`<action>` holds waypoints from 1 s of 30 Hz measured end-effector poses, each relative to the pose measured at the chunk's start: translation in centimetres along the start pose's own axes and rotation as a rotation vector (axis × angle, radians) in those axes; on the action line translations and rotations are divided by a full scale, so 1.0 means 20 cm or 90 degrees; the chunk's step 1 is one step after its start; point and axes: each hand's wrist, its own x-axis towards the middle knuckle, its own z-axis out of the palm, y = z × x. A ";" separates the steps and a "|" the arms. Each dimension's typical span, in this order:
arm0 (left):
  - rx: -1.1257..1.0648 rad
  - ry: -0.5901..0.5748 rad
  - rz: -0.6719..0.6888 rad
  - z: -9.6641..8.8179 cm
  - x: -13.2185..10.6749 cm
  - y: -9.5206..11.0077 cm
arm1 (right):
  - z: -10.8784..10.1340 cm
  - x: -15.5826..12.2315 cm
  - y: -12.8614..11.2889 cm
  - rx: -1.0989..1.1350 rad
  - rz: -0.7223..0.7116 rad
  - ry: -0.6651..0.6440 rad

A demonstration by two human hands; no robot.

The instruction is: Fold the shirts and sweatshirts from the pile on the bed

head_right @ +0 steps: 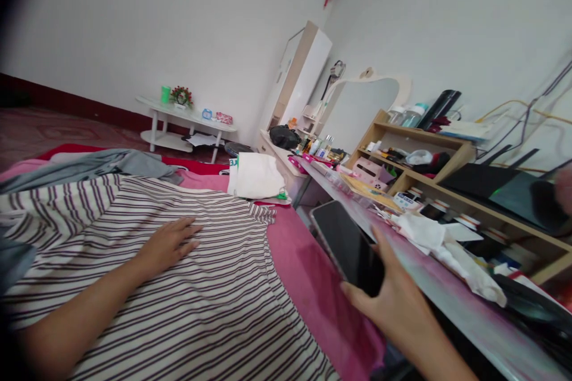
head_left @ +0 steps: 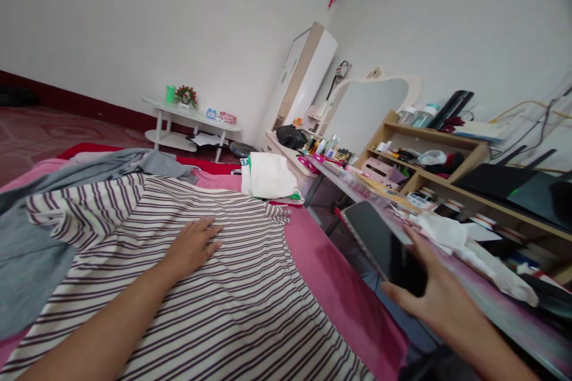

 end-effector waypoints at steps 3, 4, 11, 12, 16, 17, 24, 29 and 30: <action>-0.141 0.031 -0.001 -0.03 0.01 0.05 | 0.40 0.01 -0.25 0.221 0.003 -0.026; -0.215 0.050 -0.004 -0.04 0.01 0.09 | 0.54 0.03 -0.32 0.304 0.018 -0.024; -0.932 -0.001 -0.211 -0.04 0.03 0.40 | 1.26 0.09 -0.71 0.659 0.085 -0.015; -1.006 -0.026 -0.228 -0.05 0.03 0.43 | 1.32 0.07 -0.75 0.663 0.087 -0.018; -1.153 -0.074 -0.235 -0.08 -0.01 0.50 | 1.44 0.01 -0.81 0.610 0.127 -0.030; -1.172 -0.073 -0.247 -0.09 -0.01 0.51 | 1.44 0.00 -0.82 0.588 0.131 -0.030; -1.244 0.013 -0.354 -0.07 0.00 0.49 | 1.42 -0.05 -0.83 0.565 0.077 -0.081; -1.257 0.039 -0.362 -0.07 0.00 0.47 | 1.41 -0.07 -0.83 0.613 0.068 -0.128; -1.259 0.040 -0.360 -0.07 0.00 0.47 | 1.41 -0.07 -0.83 0.629 0.079 -0.133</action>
